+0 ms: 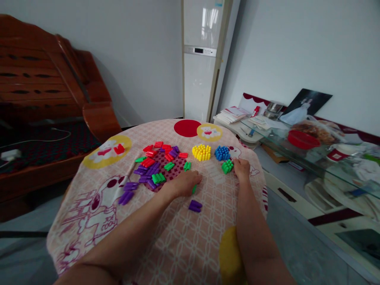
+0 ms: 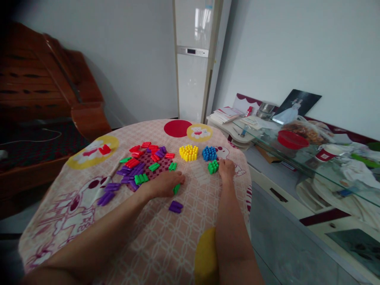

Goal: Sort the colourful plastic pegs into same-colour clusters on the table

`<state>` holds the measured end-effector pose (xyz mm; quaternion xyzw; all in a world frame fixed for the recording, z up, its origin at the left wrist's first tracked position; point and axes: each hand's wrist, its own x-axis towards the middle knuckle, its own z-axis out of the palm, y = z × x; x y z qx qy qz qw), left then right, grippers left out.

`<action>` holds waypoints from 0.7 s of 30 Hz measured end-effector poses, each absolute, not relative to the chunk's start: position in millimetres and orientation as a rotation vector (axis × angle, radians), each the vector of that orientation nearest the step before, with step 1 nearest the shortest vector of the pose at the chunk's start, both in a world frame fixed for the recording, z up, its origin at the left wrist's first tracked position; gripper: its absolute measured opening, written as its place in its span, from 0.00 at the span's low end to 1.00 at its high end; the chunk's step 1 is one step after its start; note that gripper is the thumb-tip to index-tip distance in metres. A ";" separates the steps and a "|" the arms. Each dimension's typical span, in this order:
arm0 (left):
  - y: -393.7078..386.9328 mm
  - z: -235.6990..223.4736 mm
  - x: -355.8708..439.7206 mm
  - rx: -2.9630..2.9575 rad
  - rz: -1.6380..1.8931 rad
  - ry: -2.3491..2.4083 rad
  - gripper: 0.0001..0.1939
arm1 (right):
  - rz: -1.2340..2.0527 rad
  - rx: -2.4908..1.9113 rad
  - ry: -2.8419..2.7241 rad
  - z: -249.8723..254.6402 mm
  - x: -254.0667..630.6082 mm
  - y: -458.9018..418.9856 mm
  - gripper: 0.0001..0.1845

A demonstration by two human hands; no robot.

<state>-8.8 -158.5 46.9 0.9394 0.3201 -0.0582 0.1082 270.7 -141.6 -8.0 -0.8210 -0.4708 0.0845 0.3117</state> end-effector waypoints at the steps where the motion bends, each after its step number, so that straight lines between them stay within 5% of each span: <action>1: -158.7 43.1 -9.7 2.777 -0.132 0.957 0.18 | 0.222 -2.172 -1.239 -7.3 270.4 -141.8 0.28; 11: -106.8 27.7 47.7 2.260 0.489 1.042 0.19 | 0.213 -2.169 -1.227 -10.2 270.0 -140.0 0.26; 21: -93.1 15.8 102.9 2.228 0.580 1.148 0.13 | 0.209 -2.185 -1.221 -9.2 268.2 -141.9 0.26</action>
